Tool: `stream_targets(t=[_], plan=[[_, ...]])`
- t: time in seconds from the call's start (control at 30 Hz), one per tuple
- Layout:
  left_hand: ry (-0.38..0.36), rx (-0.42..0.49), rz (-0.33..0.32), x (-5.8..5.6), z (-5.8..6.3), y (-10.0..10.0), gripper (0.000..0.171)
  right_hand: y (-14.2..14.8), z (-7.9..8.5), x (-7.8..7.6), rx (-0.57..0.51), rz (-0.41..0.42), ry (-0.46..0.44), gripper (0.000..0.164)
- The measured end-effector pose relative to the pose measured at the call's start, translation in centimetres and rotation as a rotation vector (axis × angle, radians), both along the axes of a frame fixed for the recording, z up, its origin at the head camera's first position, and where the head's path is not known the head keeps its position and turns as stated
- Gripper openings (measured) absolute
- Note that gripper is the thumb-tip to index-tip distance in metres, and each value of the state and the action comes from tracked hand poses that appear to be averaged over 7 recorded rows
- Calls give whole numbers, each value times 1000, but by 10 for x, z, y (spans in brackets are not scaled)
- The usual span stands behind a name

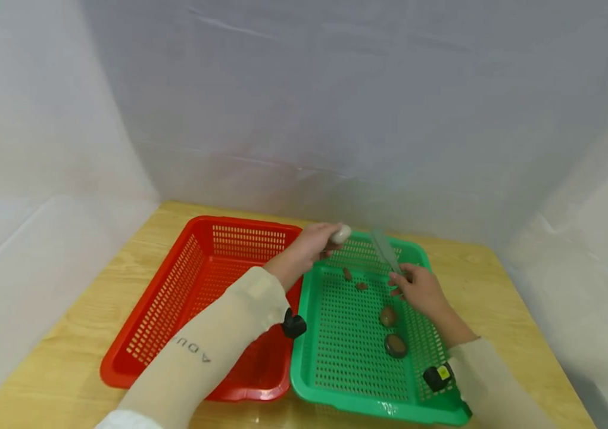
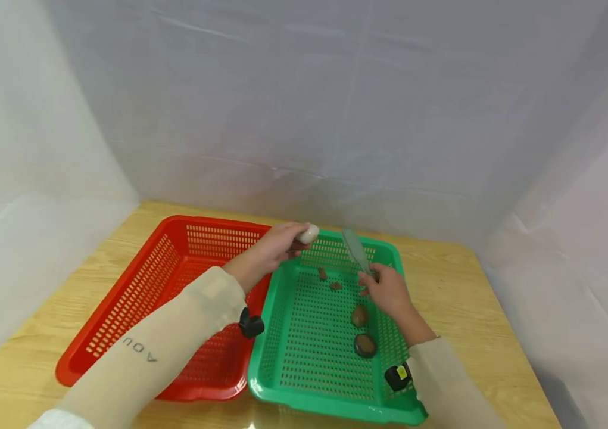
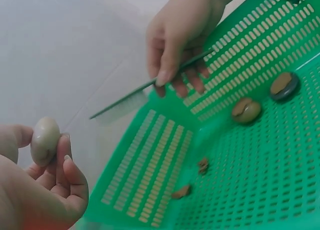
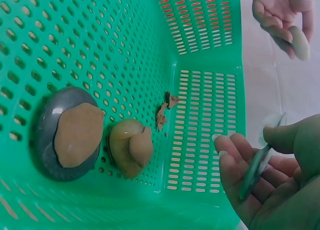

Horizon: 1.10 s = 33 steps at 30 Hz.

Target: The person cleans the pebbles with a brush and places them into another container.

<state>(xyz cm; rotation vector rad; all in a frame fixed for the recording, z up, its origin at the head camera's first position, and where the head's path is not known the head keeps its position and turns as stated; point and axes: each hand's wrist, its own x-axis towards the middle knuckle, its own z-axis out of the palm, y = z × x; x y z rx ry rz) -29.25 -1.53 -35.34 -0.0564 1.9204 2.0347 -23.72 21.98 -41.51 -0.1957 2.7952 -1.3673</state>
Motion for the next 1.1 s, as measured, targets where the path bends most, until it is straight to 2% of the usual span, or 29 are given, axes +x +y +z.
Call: stream_targets(t=[0.2,0.43,0.53,0.63,0.77,0.87,1.0,1.1], plan=[[5,0,49,-10,2,-30,38,4,-1,0,-4,16,4,42],[6,-106,92,-19,-9,-74,39,8,-2,2,16,6,-10,46],[8,-162,76,-24,-17,-92,40,10,-1,3,21,-1,-12,44],[27,-255,34,-27,-25,-109,41,11,0,4,22,-6,-12,39],[92,-456,-22,-29,-36,-132,41,14,0,6,37,-7,-19,39],[173,-714,-64,-28,-43,-146,35,16,-1,8,47,-6,-30,42],[265,-1069,-140,-25,-45,-159,22,15,-3,8,58,-3,-36,46],[267,-1202,-195,-23,-47,-167,16,13,-3,7,62,5,-30,47]])
